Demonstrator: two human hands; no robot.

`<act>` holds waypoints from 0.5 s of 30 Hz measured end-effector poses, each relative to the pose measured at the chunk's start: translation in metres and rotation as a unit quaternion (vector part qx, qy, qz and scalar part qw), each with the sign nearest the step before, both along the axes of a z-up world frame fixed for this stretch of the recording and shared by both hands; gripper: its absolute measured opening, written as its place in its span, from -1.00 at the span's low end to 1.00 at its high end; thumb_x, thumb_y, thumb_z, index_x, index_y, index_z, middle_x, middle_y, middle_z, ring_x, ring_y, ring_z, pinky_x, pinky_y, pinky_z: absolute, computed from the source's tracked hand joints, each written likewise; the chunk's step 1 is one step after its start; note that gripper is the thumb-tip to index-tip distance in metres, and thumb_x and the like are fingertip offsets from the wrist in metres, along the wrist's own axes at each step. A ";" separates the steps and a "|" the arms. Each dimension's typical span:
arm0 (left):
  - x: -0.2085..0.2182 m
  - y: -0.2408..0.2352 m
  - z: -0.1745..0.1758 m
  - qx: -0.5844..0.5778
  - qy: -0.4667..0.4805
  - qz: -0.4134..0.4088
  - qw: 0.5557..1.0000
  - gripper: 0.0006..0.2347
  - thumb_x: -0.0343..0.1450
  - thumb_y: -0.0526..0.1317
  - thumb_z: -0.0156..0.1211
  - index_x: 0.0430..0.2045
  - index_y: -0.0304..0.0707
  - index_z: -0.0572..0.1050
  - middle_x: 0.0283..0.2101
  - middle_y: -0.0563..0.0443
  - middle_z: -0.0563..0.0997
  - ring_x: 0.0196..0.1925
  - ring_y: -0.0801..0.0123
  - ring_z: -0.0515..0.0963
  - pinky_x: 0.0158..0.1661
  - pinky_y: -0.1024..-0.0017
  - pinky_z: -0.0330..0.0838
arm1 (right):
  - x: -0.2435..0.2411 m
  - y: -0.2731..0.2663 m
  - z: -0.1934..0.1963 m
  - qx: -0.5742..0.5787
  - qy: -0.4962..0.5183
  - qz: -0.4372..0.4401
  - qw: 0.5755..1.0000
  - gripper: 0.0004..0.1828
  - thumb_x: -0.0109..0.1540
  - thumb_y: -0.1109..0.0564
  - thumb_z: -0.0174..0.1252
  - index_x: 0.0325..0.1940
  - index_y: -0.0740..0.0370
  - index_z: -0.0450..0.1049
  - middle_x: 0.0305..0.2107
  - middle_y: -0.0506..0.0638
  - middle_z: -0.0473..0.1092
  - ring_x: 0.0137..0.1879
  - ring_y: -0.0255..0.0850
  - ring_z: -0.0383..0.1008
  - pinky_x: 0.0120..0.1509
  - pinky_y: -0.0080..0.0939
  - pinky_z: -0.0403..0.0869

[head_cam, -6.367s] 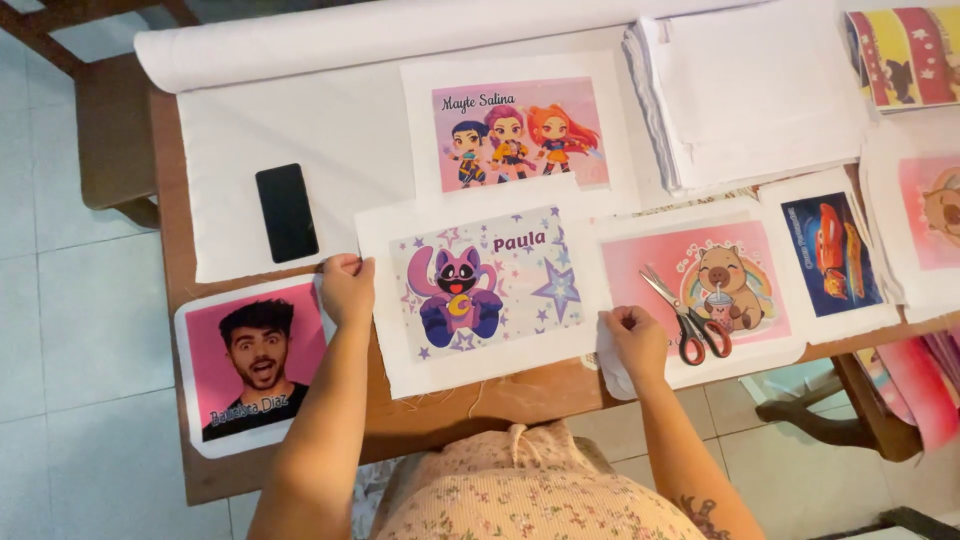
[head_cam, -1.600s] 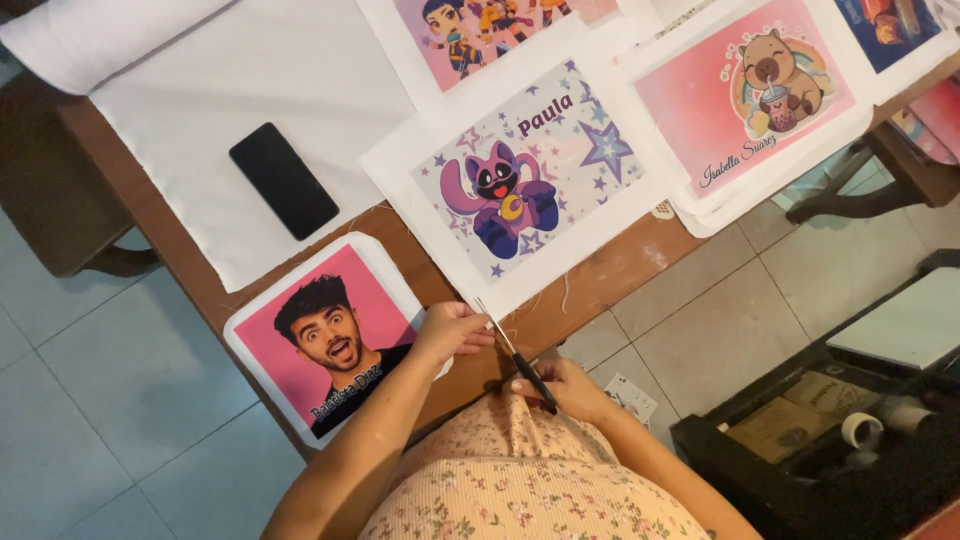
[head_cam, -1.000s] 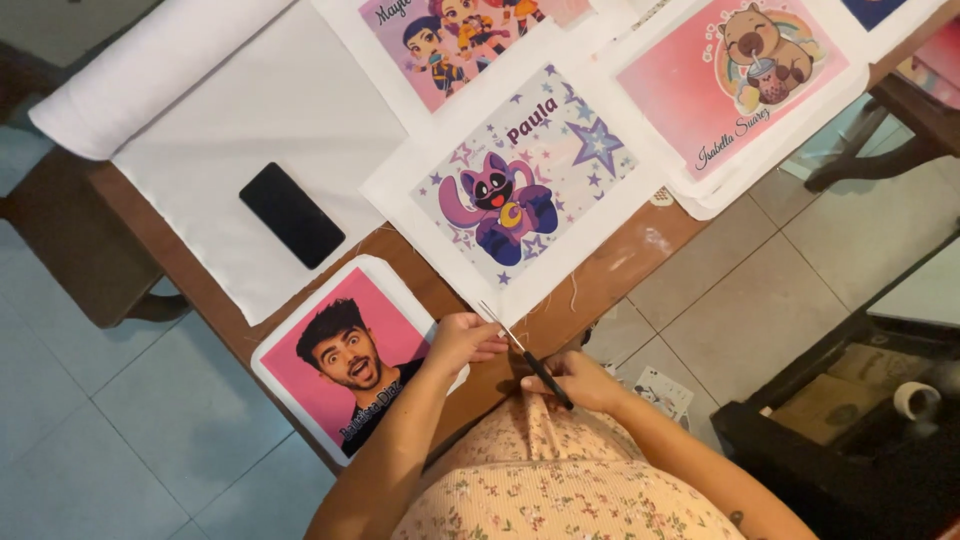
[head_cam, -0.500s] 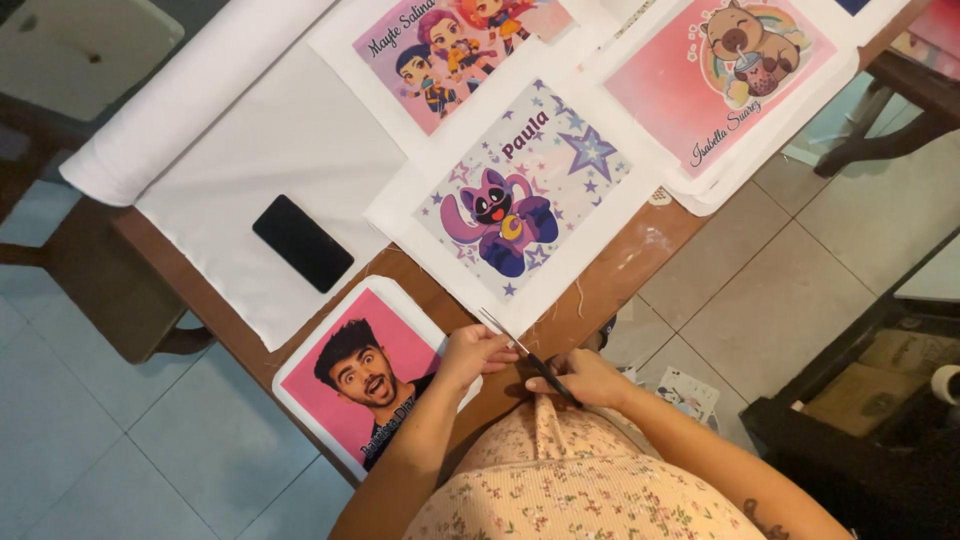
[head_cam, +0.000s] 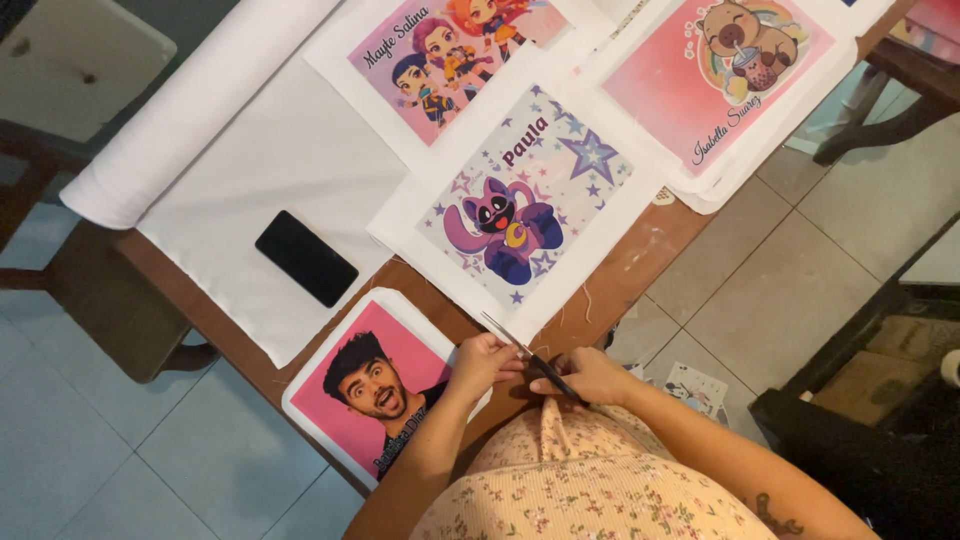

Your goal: Cutting out individual printed designs from a sheet using scissors

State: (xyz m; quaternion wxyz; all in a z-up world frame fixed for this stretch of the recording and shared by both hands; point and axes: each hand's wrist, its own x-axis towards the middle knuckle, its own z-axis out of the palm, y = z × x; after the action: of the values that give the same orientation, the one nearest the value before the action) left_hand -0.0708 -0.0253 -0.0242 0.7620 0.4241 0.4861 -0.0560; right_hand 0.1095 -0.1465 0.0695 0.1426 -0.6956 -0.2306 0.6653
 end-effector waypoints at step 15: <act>0.001 -0.004 0.003 0.014 -0.008 0.012 1.000 -0.83 0.44 -0.30 0.24 -0.20 -0.46 0.52 -0.23 -0.25 0.72 -0.26 0.15 0.76 -0.29 0.31 0.69 | -0.002 0.012 0.000 -0.005 0.034 -0.036 0.999 -0.49 -0.03 -0.20 0.55 -0.65 0.23 0.52 -0.78 0.09 0.45 -0.68 -0.24 0.52 -0.52 -0.39 0.49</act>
State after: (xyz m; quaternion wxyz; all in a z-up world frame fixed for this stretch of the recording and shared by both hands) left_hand -0.0694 -0.0298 -0.0215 0.7603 0.4295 0.4859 -0.0366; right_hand 0.1077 -0.1343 0.0695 0.1707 -0.6813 -0.1966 0.6841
